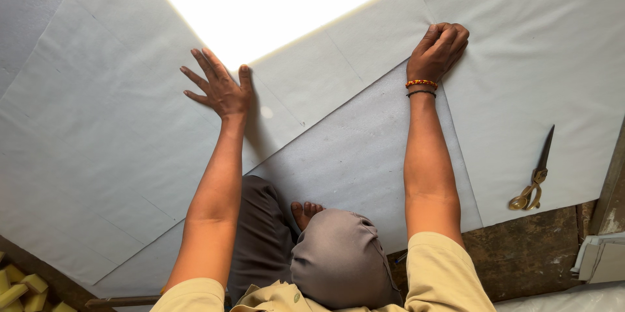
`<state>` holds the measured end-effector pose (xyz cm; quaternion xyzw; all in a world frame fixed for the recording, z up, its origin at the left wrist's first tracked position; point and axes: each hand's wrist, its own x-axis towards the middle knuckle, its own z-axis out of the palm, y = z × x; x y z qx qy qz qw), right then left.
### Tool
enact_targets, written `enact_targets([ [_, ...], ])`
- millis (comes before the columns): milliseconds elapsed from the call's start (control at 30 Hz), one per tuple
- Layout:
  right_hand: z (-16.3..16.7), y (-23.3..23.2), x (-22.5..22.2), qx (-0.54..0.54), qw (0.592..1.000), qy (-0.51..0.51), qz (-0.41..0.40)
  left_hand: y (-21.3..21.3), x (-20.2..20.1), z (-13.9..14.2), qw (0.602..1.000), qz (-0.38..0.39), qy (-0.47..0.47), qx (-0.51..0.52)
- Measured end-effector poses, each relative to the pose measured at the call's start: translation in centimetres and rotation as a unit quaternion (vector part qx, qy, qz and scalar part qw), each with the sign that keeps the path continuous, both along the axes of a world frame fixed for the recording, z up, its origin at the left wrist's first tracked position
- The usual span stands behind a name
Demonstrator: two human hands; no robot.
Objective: The person sits on the floor beside a large white sheet, uses a wooden ruler and a pen to mark straight lines across it, then cuts along the marked lines with scissors, cutting the sheet into strips and repositioning the material between cuts.
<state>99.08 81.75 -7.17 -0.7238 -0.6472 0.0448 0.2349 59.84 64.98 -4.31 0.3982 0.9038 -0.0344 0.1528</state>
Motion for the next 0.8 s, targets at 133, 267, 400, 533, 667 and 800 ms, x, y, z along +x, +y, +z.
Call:
enact_targets([
  [133, 1.4, 0.4, -0.9, 0.003, 1.0, 0.007, -0.004, 1.6, 1.8, 1.7, 0.997, -0.059, 0.004, -0.047],
  [267, 3.4, 0.4, -1.7, 0.064, 0.998, 0.006, 0.01, 1.2, 7.2, 3.4, 0.964, -0.197, -0.112, -0.136],
  [400, 5.2, 0.5, -2.4, 0.062, 0.998, 0.025, 0.019, -2.6, 12.6, 4.0, 0.952, -0.297, -0.079, 0.002],
  [533, 5.8, -0.2, -0.1, 0.024, 0.963, 0.269, 0.019, -6.2, 13.5, 3.3, 0.945, -0.311, -0.085, 0.049],
  [667, 5.8, -7.8, 10.2, 0.081, 0.977, 0.194, -0.04, -10.3, 11.0, 4.3, 0.941, -0.318, -0.117, 0.005],
  [800, 8.4, -20.1, 22.4, -0.018, 0.973, -0.097, -0.21, -14.4, 9.3, 6.2, 0.94, -0.312, -0.138, -0.03],
])
